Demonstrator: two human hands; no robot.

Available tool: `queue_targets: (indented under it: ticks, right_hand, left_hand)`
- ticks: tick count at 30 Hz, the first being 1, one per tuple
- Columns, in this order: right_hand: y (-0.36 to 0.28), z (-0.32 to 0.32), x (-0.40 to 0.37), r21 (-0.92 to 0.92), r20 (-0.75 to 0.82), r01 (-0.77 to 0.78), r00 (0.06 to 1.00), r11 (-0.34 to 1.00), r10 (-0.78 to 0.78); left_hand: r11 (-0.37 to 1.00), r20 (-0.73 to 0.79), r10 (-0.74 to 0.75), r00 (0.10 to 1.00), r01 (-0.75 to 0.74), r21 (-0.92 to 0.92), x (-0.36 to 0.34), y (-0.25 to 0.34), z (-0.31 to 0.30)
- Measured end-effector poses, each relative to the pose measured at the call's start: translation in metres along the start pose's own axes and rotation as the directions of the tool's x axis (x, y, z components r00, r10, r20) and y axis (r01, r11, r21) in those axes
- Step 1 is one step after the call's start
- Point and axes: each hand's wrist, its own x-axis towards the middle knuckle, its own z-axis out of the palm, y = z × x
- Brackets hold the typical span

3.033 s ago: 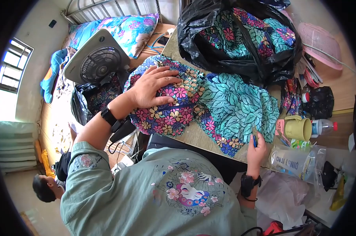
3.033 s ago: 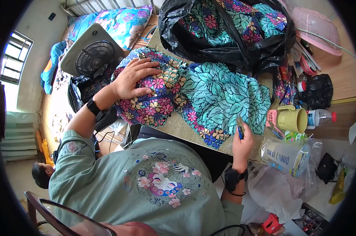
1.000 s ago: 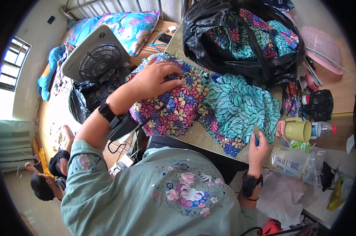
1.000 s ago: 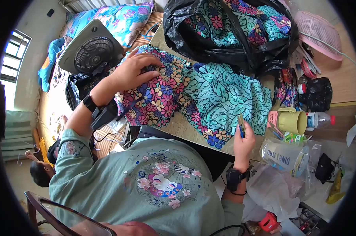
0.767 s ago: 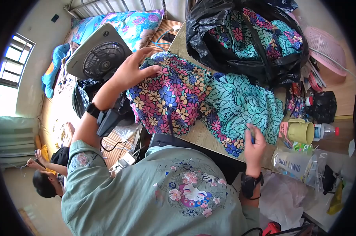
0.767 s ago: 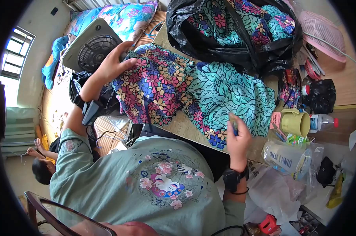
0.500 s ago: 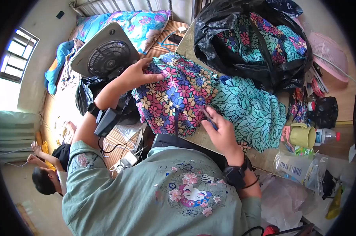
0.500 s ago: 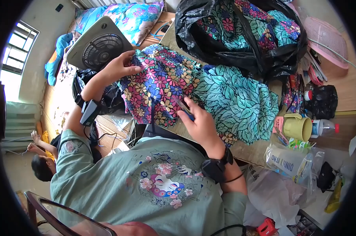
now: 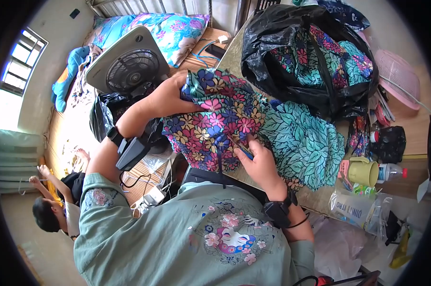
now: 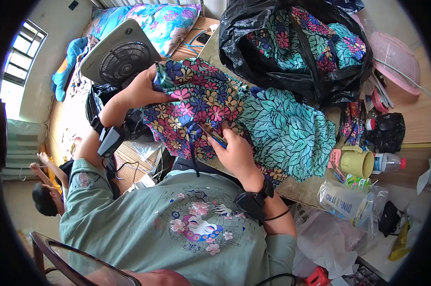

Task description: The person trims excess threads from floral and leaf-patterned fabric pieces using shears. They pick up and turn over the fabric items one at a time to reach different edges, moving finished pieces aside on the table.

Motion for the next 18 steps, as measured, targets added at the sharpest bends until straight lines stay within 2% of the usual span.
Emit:
queue_targets:
  ticks: [1,2,3,6,8,9,11,12,14,15,16,18]
  right_hand:
    - [0.002,0.001,-0.001,0.013,-0.021,0.028,0.999,1.0,-0.028]
    - [0.004,0.003,-0.001,0.026,-0.042,0.058,0.997,0.998,-0.057]
    - [0.006,0.004,-0.001,0.038,-0.064,0.09,0.994,0.995,-0.087]
    - [0.011,0.008,-0.006,0.027,-0.092,0.092,0.992,0.995,-0.09]
    - [0.014,0.008,-0.013,0.018,-0.096,0.096,0.991,0.995,-0.094]
    - [0.014,0.007,-0.016,0.128,-0.127,0.05,0.991,0.991,-0.033]
    - [0.018,0.004,-0.026,0.342,-0.157,-0.037,0.983,0.939,0.096]
    - [0.028,0.003,-0.033,0.336,-0.145,-0.028,0.986,0.941,0.082]
    - [0.074,0.002,-0.054,0.221,-0.345,0.181,0.934,0.958,-0.097]
    - [0.11,0.008,-0.068,-0.085,-0.447,0.356,0.821,0.931,-0.355]
    - [0.116,0.009,-0.073,-0.392,-0.455,0.462,0.655,0.796,-0.604]
    - [0.117,0.007,-0.071,-0.367,-0.47,0.421,0.686,0.83,-0.556]
  left_hand:
    - [0.954,0.097,-0.102,0.99,0.125,-0.271,-0.001,0.01,-0.002]
    - [0.823,0.215,-0.171,0.962,0.259,-0.506,-0.001,0.015,-0.003]
    - [0.822,0.21,-0.175,0.962,0.26,-0.506,0.0,0.017,-0.004]
    - [0.886,0.227,-0.043,0.973,0.142,-0.442,0.007,0.026,-0.005]
    - [0.855,0.225,-0.011,0.974,0.126,-0.503,0.016,0.047,-0.011]
    - [0.823,0.223,0.024,0.975,0.107,-0.558,0.022,0.061,-0.014]
    - [0.78,0.365,-0.042,0.93,0.259,-0.57,0.035,0.08,-0.006]
    - [0.761,0.347,0.006,0.938,0.221,-0.61,0.042,0.089,0.002]
    - [0.722,0.313,0.062,0.948,0.174,-0.67,0.055,0.113,0.018]
    - [0.705,0.301,0.072,0.951,0.165,-0.689,0.06,0.127,0.026]
    - [0.645,0.314,0.087,0.946,0.187,-0.741,0.063,0.139,0.035]
    - [0.465,0.277,0.154,0.948,0.178,-0.867,0.07,0.161,0.061]
